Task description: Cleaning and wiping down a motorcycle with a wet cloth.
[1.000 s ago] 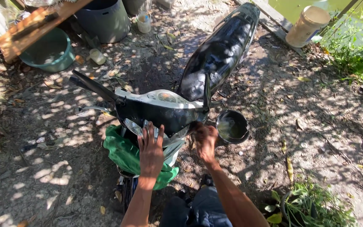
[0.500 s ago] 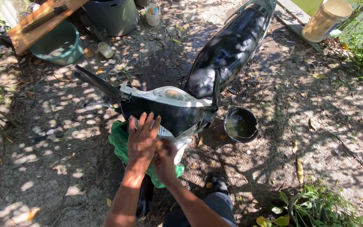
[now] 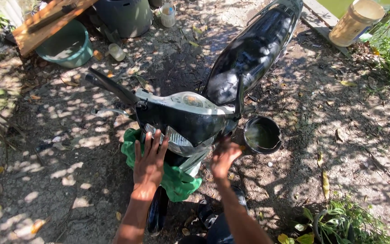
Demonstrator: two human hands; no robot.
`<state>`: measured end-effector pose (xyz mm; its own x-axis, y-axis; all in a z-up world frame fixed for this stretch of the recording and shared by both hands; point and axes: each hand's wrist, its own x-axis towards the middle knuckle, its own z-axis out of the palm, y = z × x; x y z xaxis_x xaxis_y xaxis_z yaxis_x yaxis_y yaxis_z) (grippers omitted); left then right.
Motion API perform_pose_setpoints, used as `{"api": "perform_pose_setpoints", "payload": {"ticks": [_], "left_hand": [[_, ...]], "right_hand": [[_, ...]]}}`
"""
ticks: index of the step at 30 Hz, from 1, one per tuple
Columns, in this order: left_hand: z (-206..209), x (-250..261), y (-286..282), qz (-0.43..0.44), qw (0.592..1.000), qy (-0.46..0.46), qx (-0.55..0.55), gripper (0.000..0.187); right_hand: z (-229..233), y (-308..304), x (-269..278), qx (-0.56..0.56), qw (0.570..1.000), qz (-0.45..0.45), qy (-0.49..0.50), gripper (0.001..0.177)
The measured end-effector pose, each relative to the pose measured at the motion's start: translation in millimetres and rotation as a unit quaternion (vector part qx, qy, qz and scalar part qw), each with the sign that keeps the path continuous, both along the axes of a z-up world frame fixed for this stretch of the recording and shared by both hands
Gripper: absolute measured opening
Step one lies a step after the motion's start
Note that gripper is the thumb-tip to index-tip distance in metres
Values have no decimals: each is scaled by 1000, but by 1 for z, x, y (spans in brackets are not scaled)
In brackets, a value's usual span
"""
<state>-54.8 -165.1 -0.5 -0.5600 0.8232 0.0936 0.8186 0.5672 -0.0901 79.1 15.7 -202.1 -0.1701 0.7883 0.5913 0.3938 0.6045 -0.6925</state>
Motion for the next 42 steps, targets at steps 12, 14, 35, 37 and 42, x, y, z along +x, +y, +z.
{"api": "perform_pose_setpoints", "payload": {"ticks": [12, 14, 35, 37, 42], "left_hand": [[-6, 18, 5, -46, 996, -51, 65, 88], [-10, 17, -8, -45, 995, -18, 84, 86], [-58, 15, -86, 105, 981, 19, 165, 64], [-78, 21, -86, 91, 968, 49, 230, 56], [-105, 40, -82, 218, 966, -47, 133, 47]], "right_hand": [[-32, -14, -7, -174, 980, 27, 90, 49], [-19, -28, -5, -146, 987, 33, 59, 45], [-7, -82, 8, 44, 920, 339, -192, 50], [15, -84, 1, 53, 926, 342, -150, 52], [-38, -95, -10, -25, 925, 361, -114, 57]]}}
